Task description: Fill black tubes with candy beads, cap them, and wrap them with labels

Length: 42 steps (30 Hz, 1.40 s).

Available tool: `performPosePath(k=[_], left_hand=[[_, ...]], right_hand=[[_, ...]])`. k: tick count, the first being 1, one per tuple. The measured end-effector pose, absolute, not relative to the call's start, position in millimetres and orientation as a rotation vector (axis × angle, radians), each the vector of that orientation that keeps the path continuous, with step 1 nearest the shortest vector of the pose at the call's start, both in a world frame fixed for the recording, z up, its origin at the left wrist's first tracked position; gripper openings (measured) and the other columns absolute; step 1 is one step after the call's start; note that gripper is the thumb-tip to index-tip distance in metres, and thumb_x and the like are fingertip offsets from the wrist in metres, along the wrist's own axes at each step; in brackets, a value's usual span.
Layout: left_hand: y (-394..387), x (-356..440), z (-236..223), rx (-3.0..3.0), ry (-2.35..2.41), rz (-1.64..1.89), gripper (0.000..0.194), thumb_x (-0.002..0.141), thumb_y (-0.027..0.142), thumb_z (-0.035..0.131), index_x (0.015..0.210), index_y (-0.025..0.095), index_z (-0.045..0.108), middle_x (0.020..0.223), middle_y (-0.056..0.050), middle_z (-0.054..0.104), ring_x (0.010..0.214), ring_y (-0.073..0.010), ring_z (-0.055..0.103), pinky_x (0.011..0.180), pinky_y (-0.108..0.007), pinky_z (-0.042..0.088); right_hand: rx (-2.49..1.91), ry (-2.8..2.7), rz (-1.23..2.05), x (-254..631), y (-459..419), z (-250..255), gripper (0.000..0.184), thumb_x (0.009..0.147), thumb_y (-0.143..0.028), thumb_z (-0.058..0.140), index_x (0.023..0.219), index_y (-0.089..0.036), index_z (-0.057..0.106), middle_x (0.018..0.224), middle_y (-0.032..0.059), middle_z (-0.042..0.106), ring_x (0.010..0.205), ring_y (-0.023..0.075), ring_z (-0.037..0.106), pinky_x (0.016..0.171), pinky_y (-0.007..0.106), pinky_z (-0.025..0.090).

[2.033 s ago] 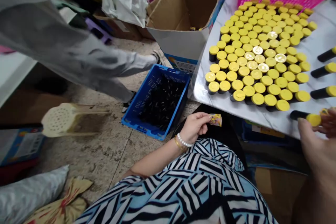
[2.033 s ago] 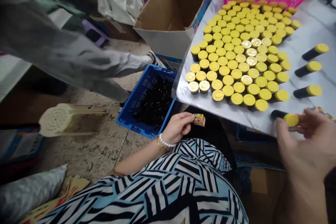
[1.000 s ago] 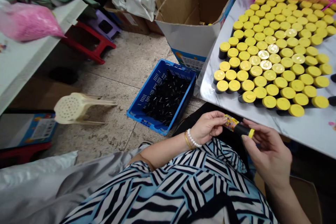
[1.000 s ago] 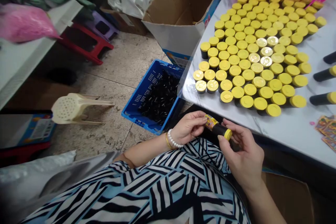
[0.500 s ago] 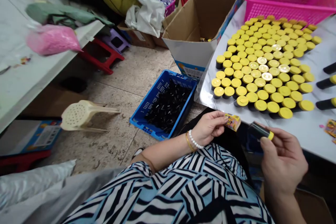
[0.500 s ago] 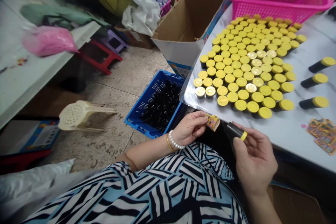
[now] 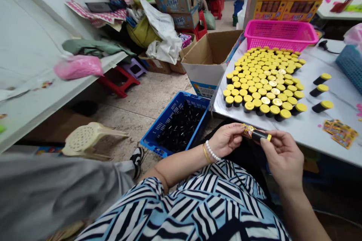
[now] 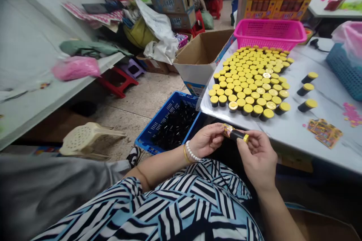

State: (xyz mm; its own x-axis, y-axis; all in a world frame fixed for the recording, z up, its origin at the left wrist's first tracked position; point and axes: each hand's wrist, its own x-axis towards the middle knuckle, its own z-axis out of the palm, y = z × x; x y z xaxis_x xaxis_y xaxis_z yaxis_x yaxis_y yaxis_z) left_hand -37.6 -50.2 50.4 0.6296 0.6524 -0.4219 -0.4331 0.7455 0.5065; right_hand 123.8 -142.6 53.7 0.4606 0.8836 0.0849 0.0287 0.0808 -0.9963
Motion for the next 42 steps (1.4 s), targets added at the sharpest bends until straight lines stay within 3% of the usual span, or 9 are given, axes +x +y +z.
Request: performPosePath(k=[5,9,19,23,28,31,34,38,42], left_hand=[[-55,-48,58,0.415,0.594,0.663,0.018,0.080,0.016,0.082,0.089,0.009,0.067,0.076,-0.001,0.068,0.039,0.0015,0.039,0.034,-0.010,0.019],[-69,-58,66,0.424,0.537,0.677,0.014,0.084,0.015,0.077,0.093,0.009,0.068,0.081,-0.003,0.070,0.040,0.0010,0.039,0.034,-0.010,0.020],[-87,-69,89,0.484,0.476,0.738,0.011,0.086,0.013,0.074,0.093,0.007,0.069,0.082,-0.006,0.072,0.041,0.0010,0.039,0.035,-0.010,0.020],[-91,-69,95,0.564,0.500,0.790,0.020,0.081,0.018,0.082,0.092,0.008,0.069,0.081,-0.005,0.070,0.042,0.0018,0.036,0.037,-0.012,0.017],[-96,-69,82,0.831,0.664,1.059,0.040,0.078,0.035,0.090,0.105,0.010,0.075,0.071,0.000,0.063,0.054,-0.0041,0.050,0.044,-0.014,0.023],[-88,-76,77,1.010,0.656,1.242,0.060,0.073,0.030,0.095,0.126,0.017,0.073,0.105,-0.007,0.073,0.078,-0.0081,0.063,0.062,-0.016,0.044],[-77,-85,79,1.160,0.493,1.043,0.072,0.064,0.024,0.100,0.131,0.020,0.072,0.128,-0.012,0.072,0.102,-0.0174,0.071,0.090,-0.029,0.056],[-75,-91,83,1.210,0.417,0.753,0.053,0.067,0.034,0.099,0.111,0.012,0.077,0.100,-0.009,0.077,0.085,-0.0157,0.072,0.082,-0.030,0.058],[-74,-84,82,1.224,0.439,0.712,0.055,0.067,0.043,0.098,0.104,0.010,0.075,0.090,-0.007,0.076,0.072,-0.0133,0.069,0.070,-0.028,0.059]], right_hand=[[-1.298,-1.081,0.637,116,-151,62,0.032,0.087,-0.033,0.083,0.113,-0.021,0.070,0.114,0.0084,0.080,0.098,0.0177,0.080,0.092,0.027,0.066],[-1.188,-1.077,0.767,114,-156,68,0.031,0.088,-0.037,0.082,0.110,-0.022,0.066,0.122,0.0104,0.078,0.108,0.0217,0.079,0.094,0.032,0.066],[-1.114,-1.252,0.639,112,-167,82,0.029,0.090,-0.035,0.080,0.113,-0.023,0.068,0.112,0.0075,0.078,0.098,0.0171,0.077,0.091,0.028,0.065],[-1.070,-1.381,0.441,111,-167,78,0.031,0.086,-0.031,0.083,0.114,-0.024,0.071,0.116,0.0071,0.074,0.107,0.0202,0.074,0.099,0.036,0.064],[-1.020,-1.317,0.258,114,-158,69,0.035,0.084,-0.026,0.085,0.117,-0.024,0.073,0.115,0.0069,0.071,0.106,0.0205,0.072,0.096,0.038,0.065],[-0.987,-1.274,0.312,114,-154,66,0.037,0.083,-0.024,0.085,0.119,-0.025,0.075,0.119,0.0065,0.068,0.109,0.0202,0.071,0.096,0.038,0.065],[-1.008,-1.316,0.424,113,-153,65,0.036,0.084,-0.026,0.085,0.119,-0.026,0.076,0.122,0.0067,0.065,0.110,0.0201,0.070,0.097,0.038,0.066],[-1.065,-1.527,0.396,113,-152,67,0.038,0.082,-0.030,0.088,0.118,-0.026,0.075,0.115,0.0063,0.069,0.104,0.0214,0.070,0.094,0.041,0.065],[-1.124,-1.732,0.199,121,-149,72,0.034,0.082,-0.032,0.088,0.113,-0.029,0.076,0.110,0.0052,0.073,0.097,0.0212,0.069,0.090,0.041,0.061]])
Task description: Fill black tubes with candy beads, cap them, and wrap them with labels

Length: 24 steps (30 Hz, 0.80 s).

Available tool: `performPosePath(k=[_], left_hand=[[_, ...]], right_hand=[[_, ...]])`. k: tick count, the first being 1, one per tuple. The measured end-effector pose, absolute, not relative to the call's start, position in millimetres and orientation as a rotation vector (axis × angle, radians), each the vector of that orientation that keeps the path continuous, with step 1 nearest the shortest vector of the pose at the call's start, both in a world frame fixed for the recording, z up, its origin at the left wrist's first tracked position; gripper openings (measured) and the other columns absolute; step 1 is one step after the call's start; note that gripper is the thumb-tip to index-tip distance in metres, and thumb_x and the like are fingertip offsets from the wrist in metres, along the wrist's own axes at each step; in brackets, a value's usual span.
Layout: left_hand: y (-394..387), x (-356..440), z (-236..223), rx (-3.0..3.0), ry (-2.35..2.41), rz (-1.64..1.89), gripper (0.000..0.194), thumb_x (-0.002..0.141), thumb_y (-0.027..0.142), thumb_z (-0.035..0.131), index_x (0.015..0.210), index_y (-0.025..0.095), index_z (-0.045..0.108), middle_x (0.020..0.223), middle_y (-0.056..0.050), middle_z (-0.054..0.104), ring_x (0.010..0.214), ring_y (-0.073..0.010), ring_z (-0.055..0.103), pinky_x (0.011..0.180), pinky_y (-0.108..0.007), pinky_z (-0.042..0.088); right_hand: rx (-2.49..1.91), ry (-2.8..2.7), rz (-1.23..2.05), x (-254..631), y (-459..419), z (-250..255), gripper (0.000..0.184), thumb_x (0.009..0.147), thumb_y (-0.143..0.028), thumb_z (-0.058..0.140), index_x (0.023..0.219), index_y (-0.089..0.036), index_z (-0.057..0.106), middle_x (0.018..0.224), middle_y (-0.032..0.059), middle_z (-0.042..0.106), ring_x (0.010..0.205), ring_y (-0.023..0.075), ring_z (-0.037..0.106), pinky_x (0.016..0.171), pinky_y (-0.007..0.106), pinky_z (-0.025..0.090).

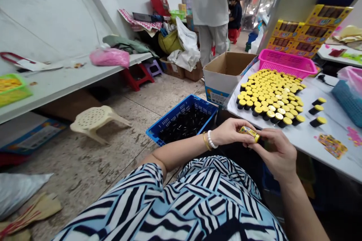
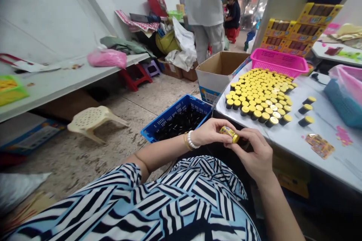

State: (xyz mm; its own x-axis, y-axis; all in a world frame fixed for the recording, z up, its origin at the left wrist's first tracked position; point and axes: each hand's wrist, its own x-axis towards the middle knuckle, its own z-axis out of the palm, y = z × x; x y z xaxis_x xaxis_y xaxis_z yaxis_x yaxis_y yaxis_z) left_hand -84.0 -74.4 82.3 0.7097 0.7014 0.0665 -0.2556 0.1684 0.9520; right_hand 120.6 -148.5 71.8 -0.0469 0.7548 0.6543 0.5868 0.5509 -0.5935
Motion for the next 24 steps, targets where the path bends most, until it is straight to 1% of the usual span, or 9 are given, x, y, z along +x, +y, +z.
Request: performPosePath(k=[5,10,12,15,17,19,22,23,24], left_hand=[[-61,-72,69,1.166,0.408,0.636,0.056,0.078,0.051,0.090,0.113,0.010,0.072,0.089,-0.008,0.075,0.074,-0.0162,0.071,0.062,-0.027,0.059],[-69,-66,51,1.144,0.453,0.650,0.054,0.075,0.045,0.093,0.112,0.011,0.074,0.095,-0.010,0.075,0.076,-0.0156,0.069,0.064,-0.027,0.058],[-77,-67,50,1.186,0.463,0.704,0.047,0.076,0.040,0.092,0.111,0.012,0.077,0.102,-0.011,0.075,0.084,-0.0176,0.071,0.074,-0.030,0.060],[-84,-73,50,1.377,0.505,0.781,0.031,0.079,0.027,0.089,0.108,0.018,0.083,0.119,-0.014,0.075,0.113,-0.0238,0.070,0.097,-0.034,0.058],[-82,-79,47,1.475,0.573,0.784,0.028,0.078,0.022,0.088,0.106,0.020,0.084,0.120,-0.014,0.075,0.120,-0.0245,0.068,0.100,-0.032,0.056],[-78,-84,39,1.458,0.648,0.790,0.041,0.075,0.022,0.090,0.115,0.021,0.083,0.116,-0.012,0.075,0.109,-0.0218,0.070,0.091,-0.027,0.057],[-73,-91,24,1.299,0.660,0.825,0.077,0.071,0.024,0.094,0.143,0.024,0.068,0.119,-0.010,0.072,0.088,-0.0131,0.069,0.077,-0.022,0.055],[-72,-93,20,1.244,0.631,0.813,0.079,0.072,0.027,0.094,0.146,0.023,0.066,0.116,-0.009,0.072,0.081,-0.0109,0.068,0.072,-0.022,0.055],[-71,-94,17,1.194,0.598,0.787,0.075,0.073,0.030,0.093,0.143,0.020,0.068,0.111,-0.009,0.073,0.076,-0.0100,0.066,0.069,-0.022,0.055]], right_hand=[[-1.212,-1.759,0.202,139,-147,68,0.039,0.086,-0.033,0.084,0.124,-0.030,0.075,0.117,0.0068,0.073,0.098,0.0215,0.071,0.088,0.040,0.063],[-1.286,-1.686,0.339,144,-165,53,0.037,0.085,-0.028,0.085,0.121,-0.029,0.077,0.115,0.0060,0.075,0.100,0.0215,0.073,0.093,0.040,0.063],[-1.330,-1.548,0.436,138,-171,47,0.033,0.083,-0.029,0.087,0.114,-0.027,0.079,0.112,0.0062,0.077,0.101,0.0226,0.074,0.094,0.041,0.063],[-1.410,-1.224,0.761,126,-169,35,0.028,0.081,-0.037,0.088,0.105,-0.023,0.080,0.104,0.0067,0.079,0.093,0.0214,0.076,0.089,0.040,0.066],[-1.415,-1.027,1.022,120,-159,23,0.034,0.078,-0.042,0.090,0.101,-0.019,0.080,0.099,0.0070,0.080,0.088,0.0199,0.076,0.086,0.038,0.067],[-1.376,-0.918,1.180,118,-150,12,0.041,0.075,-0.043,0.092,0.103,-0.017,0.078,0.098,0.0071,0.080,0.085,0.0188,0.077,0.085,0.037,0.067],[-1.348,-0.900,1.177,121,-143,2,0.045,0.077,-0.039,0.092,0.114,-0.019,0.076,0.103,0.0064,0.080,0.084,0.0167,0.077,0.084,0.034,0.067],[-1.351,-0.919,1.159,123,-144,0,0.045,0.078,-0.038,0.091,0.117,-0.019,0.076,0.105,0.0063,0.079,0.084,0.0163,0.077,0.084,0.033,0.067],[-1.353,-0.942,1.161,126,-145,0,0.045,0.079,-0.037,0.090,0.118,-0.020,0.076,0.107,0.0065,0.079,0.084,0.0162,0.077,0.084,0.033,0.067]])
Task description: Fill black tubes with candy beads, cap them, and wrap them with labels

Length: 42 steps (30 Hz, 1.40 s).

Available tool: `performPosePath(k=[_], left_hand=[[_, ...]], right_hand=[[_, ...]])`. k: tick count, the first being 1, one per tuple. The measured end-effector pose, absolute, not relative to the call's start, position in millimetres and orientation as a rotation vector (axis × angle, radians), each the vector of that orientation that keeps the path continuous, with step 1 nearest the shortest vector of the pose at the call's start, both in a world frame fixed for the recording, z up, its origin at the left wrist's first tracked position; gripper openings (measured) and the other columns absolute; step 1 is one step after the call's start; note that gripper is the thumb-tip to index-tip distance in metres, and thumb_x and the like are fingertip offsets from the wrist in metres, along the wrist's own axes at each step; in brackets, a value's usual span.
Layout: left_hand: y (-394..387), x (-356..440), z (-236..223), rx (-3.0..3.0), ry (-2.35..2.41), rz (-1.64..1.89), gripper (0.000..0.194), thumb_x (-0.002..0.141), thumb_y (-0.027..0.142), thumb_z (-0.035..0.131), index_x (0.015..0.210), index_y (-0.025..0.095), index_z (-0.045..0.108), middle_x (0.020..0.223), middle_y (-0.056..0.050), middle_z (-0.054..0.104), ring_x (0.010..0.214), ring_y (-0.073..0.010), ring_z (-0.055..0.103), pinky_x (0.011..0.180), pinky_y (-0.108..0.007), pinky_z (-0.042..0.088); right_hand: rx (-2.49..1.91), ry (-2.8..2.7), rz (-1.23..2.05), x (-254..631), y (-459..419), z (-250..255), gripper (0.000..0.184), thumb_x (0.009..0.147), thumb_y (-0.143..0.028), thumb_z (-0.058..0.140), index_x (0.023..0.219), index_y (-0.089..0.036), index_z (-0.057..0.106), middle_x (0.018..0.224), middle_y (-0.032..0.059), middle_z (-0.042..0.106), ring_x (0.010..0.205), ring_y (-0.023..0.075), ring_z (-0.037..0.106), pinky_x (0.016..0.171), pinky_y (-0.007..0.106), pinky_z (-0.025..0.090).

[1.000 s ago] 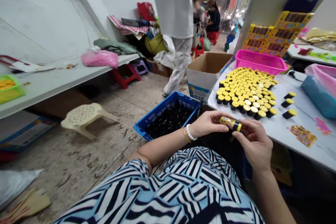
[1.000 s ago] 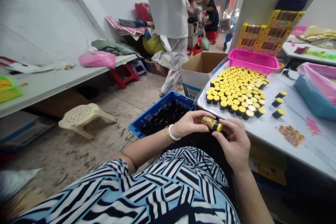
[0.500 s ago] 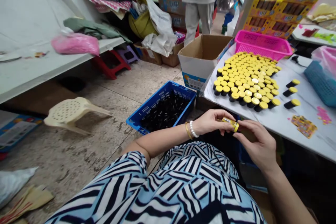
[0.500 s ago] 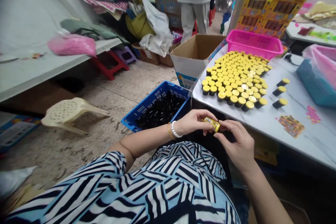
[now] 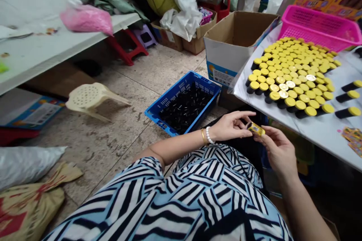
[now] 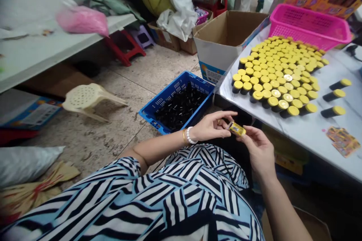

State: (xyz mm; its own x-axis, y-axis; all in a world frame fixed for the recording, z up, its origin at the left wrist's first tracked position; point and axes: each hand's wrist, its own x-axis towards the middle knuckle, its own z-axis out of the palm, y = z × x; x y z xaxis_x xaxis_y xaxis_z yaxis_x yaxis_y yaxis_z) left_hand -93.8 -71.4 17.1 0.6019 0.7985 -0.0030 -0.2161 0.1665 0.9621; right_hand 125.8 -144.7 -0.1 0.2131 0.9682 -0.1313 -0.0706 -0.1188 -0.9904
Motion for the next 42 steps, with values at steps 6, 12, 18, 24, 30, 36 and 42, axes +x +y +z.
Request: performPosePath(k=[6,12,18,24,30,36,42], left_hand=[[-72,-89,12,0.934,0.576,0.557,0.056,0.079,0.056,0.088,0.106,0.009,0.075,0.084,-0.009,0.074,0.063,-0.0126,0.068,0.054,-0.023,0.055],[-76,-87,17,0.877,0.484,0.519,0.065,0.078,0.058,0.089,0.122,0.014,0.069,0.083,-0.005,0.074,0.059,-0.0125,0.070,0.051,-0.021,0.055],[-71,-81,8,0.905,0.563,0.407,0.061,0.077,0.070,0.083,0.092,0.013,0.068,0.062,-0.001,0.067,0.037,-0.0070,0.054,0.036,-0.016,0.033],[-58,-71,3,0.777,0.484,0.382,0.062,0.079,0.069,0.083,0.103,0.014,0.066,0.057,0.002,0.065,0.033,-0.0075,0.051,0.032,-0.015,0.029],[-55,-71,-2,0.763,0.565,0.471,0.064,0.077,0.072,0.082,0.099,0.015,0.063,0.061,0.001,0.068,0.037,-0.0080,0.055,0.035,-0.015,0.036],[-71,-68,-21,0.797,0.500,0.301,0.070,0.082,0.075,0.075,0.118,0.018,0.057,0.063,0.001,0.070,0.038,-0.0124,0.059,0.035,-0.018,0.043],[-63,-66,-65,0.864,0.652,0.269,0.066,0.076,0.078,0.073,0.101,0.018,0.064,0.064,-0.001,0.069,0.039,-0.0090,0.054,0.035,-0.017,0.034]], right_hand=[[-1.276,-0.986,1.346,133,-152,3,0.040,0.082,-0.034,0.088,0.118,-0.022,0.077,0.106,0.0062,0.079,0.076,0.0169,0.077,0.076,0.035,0.069],[-1.217,-0.868,1.242,122,-151,-3,0.022,0.077,-0.030,0.090,0.088,-0.020,0.075,0.110,0.0025,0.070,0.060,0.0102,0.069,0.051,0.028,0.064],[-1.202,-1.183,1.127,126,-149,-15,0.020,0.082,-0.026,0.086,0.102,-0.026,0.081,0.111,0.0056,0.069,0.101,0.0187,0.071,0.082,0.034,0.066],[-1.212,-1.109,1.003,125,-142,-14,0.019,0.082,-0.022,0.084,0.100,-0.029,0.081,0.107,0.0036,0.067,0.095,0.0160,0.070,0.075,0.029,0.064],[-1.362,-1.181,1.047,118,-146,-2,0.074,0.087,-0.030,0.081,0.155,-0.037,0.052,0.132,0.0088,0.064,0.108,0.0228,0.074,0.088,0.039,0.068],[-1.446,-1.772,0.766,133,-147,32,0.028,0.090,-0.025,0.073,0.117,-0.028,0.074,0.099,0.0054,0.072,0.078,0.0177,0.074,0.065,0.025,0.065],[-1.610,-1.704,0.448,235,-65,125,0.030,0.088,-0.042,0.078,0.110,-0.021,0.077,0.083,0.0048,0.076,0.066,0.0178,0.073,0.058,0.026,0.062]])
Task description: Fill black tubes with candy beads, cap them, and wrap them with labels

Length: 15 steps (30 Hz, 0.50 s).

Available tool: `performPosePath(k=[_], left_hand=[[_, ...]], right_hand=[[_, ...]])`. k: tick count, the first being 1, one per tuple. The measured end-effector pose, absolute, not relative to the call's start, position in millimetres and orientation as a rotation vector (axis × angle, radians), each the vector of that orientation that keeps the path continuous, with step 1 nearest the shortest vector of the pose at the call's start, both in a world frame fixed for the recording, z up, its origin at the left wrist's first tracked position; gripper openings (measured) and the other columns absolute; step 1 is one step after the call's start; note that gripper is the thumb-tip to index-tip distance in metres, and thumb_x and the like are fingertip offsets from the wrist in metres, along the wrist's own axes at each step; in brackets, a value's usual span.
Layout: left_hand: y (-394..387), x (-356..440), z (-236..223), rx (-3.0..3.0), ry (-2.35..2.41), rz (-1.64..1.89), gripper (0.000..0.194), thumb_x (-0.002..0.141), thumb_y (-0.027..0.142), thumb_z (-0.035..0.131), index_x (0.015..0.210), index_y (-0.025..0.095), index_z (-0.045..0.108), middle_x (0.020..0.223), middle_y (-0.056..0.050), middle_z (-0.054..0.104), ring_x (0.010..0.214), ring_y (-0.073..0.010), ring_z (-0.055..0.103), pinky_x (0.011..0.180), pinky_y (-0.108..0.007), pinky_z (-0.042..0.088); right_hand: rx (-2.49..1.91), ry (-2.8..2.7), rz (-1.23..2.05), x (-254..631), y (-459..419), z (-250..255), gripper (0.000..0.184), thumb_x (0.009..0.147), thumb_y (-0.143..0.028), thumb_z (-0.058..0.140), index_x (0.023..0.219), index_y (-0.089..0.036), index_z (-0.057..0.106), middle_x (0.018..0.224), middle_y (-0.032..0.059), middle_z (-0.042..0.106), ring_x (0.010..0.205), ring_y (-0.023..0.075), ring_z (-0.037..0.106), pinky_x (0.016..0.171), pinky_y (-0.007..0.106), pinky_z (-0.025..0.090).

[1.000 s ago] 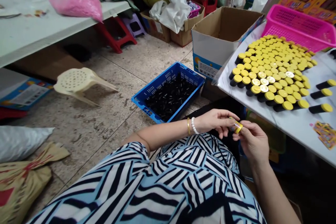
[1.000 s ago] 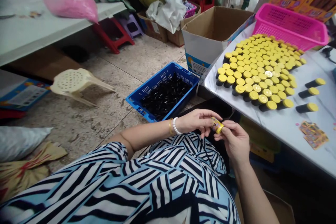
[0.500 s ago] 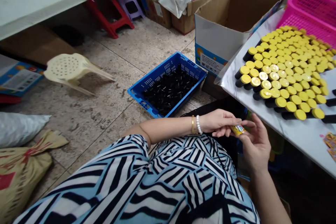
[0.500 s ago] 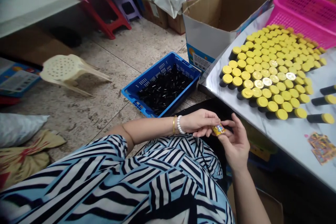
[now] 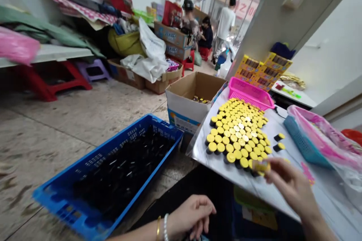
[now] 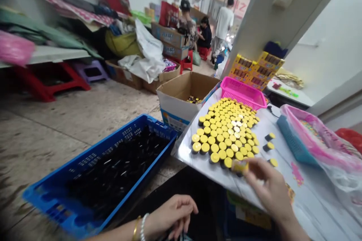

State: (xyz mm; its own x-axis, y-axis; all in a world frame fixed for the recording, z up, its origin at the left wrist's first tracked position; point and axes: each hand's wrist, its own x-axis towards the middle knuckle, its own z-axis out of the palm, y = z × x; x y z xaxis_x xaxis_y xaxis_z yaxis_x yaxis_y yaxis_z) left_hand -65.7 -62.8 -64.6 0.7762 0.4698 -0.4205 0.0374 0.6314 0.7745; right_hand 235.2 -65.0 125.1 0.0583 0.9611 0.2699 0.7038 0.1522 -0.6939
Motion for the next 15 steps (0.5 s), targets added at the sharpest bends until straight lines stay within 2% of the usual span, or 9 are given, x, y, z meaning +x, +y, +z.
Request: performPosePath(k=[3,5,6,9,12,15], left_hand=[[-62,-63,-79,0.977,0.784,0.252,0.064,0.074,0.075,0.075,0.099,0.017,0.064,0.064,0.000,0.069,0.038,-0.0082,0.050,0.034,-0.018,0.031],[-63,-61,-89,1.029,0.828,0.239,0.062,0.075,0.072,0.075,0.098,0.016,0.065,0.066,-0.001,0.069,0.039,-0.0072,0.049,0.035,-0.018,0.030],[-64,-60,-94,1.041,0.842,0.237,0.061,0.075,0.071,0.074,0.098,0.016,0.064,0.066,-0.001,0.069,0.039,-0.0069,0.048,0.036,-0.017,0.030],[-66,-61,-102,1.030,0.858,0.245,0.062,0.076,0.072,0.072,0.099,0.015,0.063,0.067,0.000,0.068,0.040,-0.0068,0.049,0.037,-0.018,0.031],[-66,-69,-99,1.011,0.863,0.289,0.064,0.079,0.072,0.070,0.104,0.014,0.064,0.071,0.000,0.067,0.043,-0.0066,0.049,0.040,-0.019,0.033],[-64,-81,-92,1.010,0.851,0.323,0.062,0.085,0.071,0.067,0.109,0.014,0.065,0.076,0.000,0.067,0.049,-0.0068,0.051,0.045,-0.019,0.035]], right_hand=[[-1.817,-1.428,0.519,281,21,166,0.038,0.079,-0.048,0.086,0.097,-0.016,0.078,0.071,0.0055,0.073,0.056,0.0192,0.070,0.049,0.028,0.059],[-1.819,-1.223,0.587,297,82,189,0.038,0.074,-0.043,0.091,0.090,-0.012,0.076,0.072,0.0092,0.073,0.059,0.0206,0.072,0.051,0.029,0.060],[-1.785,-1.171,0.567,300,111,200,0.039,0.079,-0.044,0.088,0.093,-0.011,0.074,0.075,0.0112,0.073,0.060,0.0198,0.072,0.055,0.030,0.063],[-1.712,-1.092,0.473,305,167,225,0.046,0.099,-0.044,0.067,0.120,-0.004,0.064,0.101,0.0202,0.075,0.065,0.0130,0.072,0.066,0.029,0.062],[-1.705,-1.090,0.383,313,166,225,0.053,0.106,-0.043,0.054,0.135,0.001,0.057,0.115,0.0263,0.072,0.073,0.0089,0.072,0.071,0.028,0.056],[-1.776,-1.127,0.232,330,106,202,0.054,0.099,-0.052,0.063,0.125,-0.005,0.070,0.112,0.0222,0.074,0.074,0.0103,0.070,0.071,0.028,0.053]])
